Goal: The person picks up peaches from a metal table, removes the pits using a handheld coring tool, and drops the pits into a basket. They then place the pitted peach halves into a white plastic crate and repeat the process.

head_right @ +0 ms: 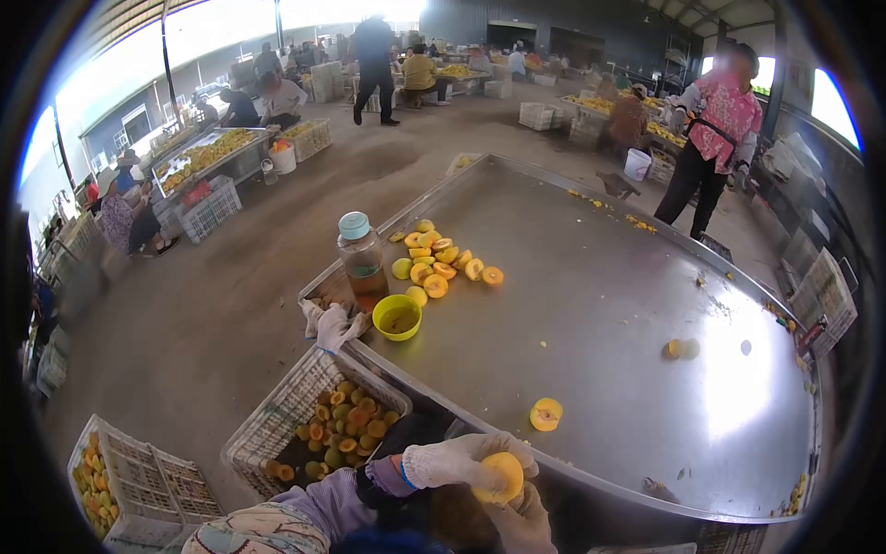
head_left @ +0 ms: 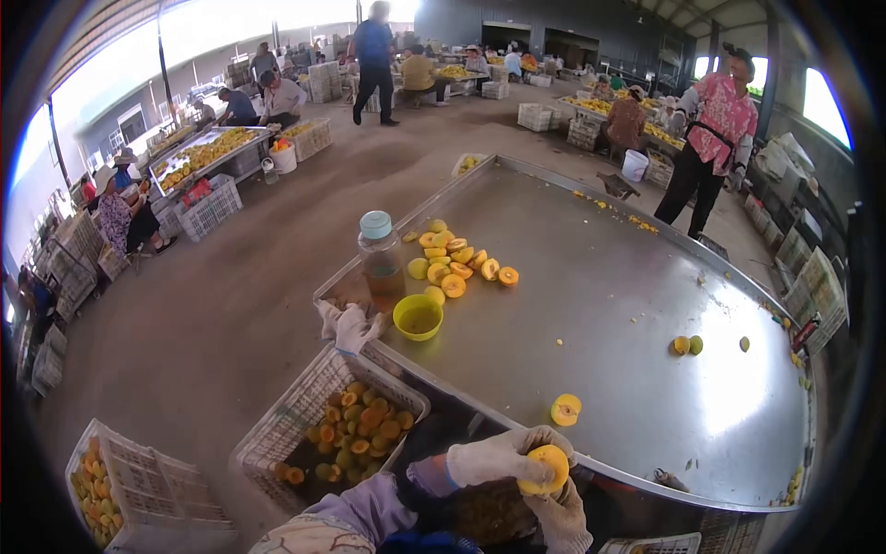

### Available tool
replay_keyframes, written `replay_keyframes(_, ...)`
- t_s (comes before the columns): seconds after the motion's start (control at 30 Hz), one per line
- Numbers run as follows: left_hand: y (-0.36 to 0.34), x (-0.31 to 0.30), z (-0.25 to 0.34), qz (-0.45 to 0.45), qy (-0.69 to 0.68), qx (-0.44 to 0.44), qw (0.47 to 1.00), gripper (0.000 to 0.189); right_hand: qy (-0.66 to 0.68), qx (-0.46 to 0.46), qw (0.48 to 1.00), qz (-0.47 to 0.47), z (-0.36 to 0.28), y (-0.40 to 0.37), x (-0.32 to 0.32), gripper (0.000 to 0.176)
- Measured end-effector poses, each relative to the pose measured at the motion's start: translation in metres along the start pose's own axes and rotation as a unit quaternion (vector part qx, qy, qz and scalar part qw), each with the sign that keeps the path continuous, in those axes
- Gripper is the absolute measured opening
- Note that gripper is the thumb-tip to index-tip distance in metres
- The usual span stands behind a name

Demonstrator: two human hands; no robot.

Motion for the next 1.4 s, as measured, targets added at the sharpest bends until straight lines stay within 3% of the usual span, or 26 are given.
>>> replay_keyframes(0.13, -0.005, 0.005, 0.006, 0.065, -0.075, 0.035, 0.994, 0.045, -0.129, 0.062, 0.989, 0.03, -0.035, -0.015, 0.012, 0.034)
replay_keyframes(0.2, -0.008, 0.005, 0.007, 0.157, -0.159, 0.06, 0.973, 0.04, -0.039, 0.076, 0.996, 0.04, -0.032, -0.02, 0.015, 0.024)
replay_keyframes(0.23, -0.005, -0.005, 0.001, 0.145, -0.205, 0.08, 0.965, 0.039, -0.02, 0.081, 0.996, 0.044, -0.039, -0.023, 0.019, 0.022)
replay_keyframes(0.3, -0.008, -0.008, 0.006, 0.194, -0.186, 0.066, 0.961, 0.042, -0.065, 0.095, 0.992, 0.052, -0.049, -0.03, 0.028, 0.023)
replay_keyframes(0.47, -0.012, -0.002, -0.001, 0.256, -0.176, 0.091, 0.946, 0.051, -0.185, -0.026, 0.982, -0.002, -0.041, -0.029, 0.034, 0.032)
replay_keyframes(0.5, -0.012, -0.001, -0.002, 0.266, -0.182, 0.098, 0.941, 0.051, -0.182, -0.015, 0.983, 0.011, -0.04, -0.029, 0.034, 0.032)
replay_keyframes(0.57, -0.012, -0.003, -0.008, 0.261, -0.154, 0.107, 0.947, 0.052, -0.306, -0.165, 0.937, 0.031, -0.043, -0.028, 0.038, 0.034)
replay_keyframes(0.7, -0.015, 0.004, -0.009, 0.267, -0.131, 0.12, 0.947, 0.053, -0.373, -0.103, 0.92, 0.063, -0.049, -0.029, 0.043, 0.04)
replay_keyframes(0.77, -0.016, 0.007, -0.007, 0.285, -0.034, 0.151, 0.946, 0.053, -0.375, -0.091, 0.92, 0.068, -0.053, -0.031, 0.045, 0.04)
replay_keyframes(0.83, -0.016, 0.011, -0.01, 0.284, -0.07, 0.137, 0.946, 0.053, -0.377, -0.082, 0.92, 0.071, -0.048, -0.033, 0.043, 0.04)
replay_keyframes(0.9, -0.017, 0.016, -0.01, 0.284, -0.105, 0.125, 0.945, 0.053, -0.356, -0.212, 0.905, 0.093, -0.041, -0.034, 0.042, 0.029)
replay_keyframes(1.03, -0.018, 0.028, -0.011, 0.305, -0.14, 0.125, 0.934, 0.051, -0.367, -0.232, 0.895, 0.102, -0.043, -0.036, 0.04, 0.026)
replay_keyframes(1.1, -0.019, 0.032, -0.013, 0.304, -0.145, 0.129, 0.933, 0.05, -0.402, -0.283, 0.866, 0.094, -0.049, -0.04, 0.041, 0.026)
replay_keyframes(1.2, -0.02, 0.038, -0.016, 0.294, -0.123, 0.157, 0.935, 0.048, -0.391, -0.205, 0.894, 0.081, -0.041, -0.042, 0.039, 0.028)
replay_keyframes(1.27, -0.021, 0.042, -0.018, 0.287, -0.009, 0.256, 0.923, 0.046, -0.354, -0.196, 0.913, 0.059, -0.037, -0.043, 0.037, 0.03)
replay_keyframes(1.33, -0.02, 0.045, -0.02, 0.266, -0.014, 0.293, 0.918, 0.042, -0.317, -0.188, 0.929, 0.038, -0.037, -0.044, 0.036, 0.031)
replay_keyframes(1.4, -0.019, 0.047, -0.019, 0.246, -0.019, 0.331, 0.911, 0.037, -0.098, 0.021, 0.993, -0.068, -0.038, -0.045, 0.036, 0.029)
Point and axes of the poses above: each hand's wrist, its own y-axis towards the middle knuckle, its own x-axis out of the palm, z = x × y, the point moved 2 cm from there along y, towards the middle knuckle, and after that the axes turned 12 degrees about z, right-handed, at the moved point
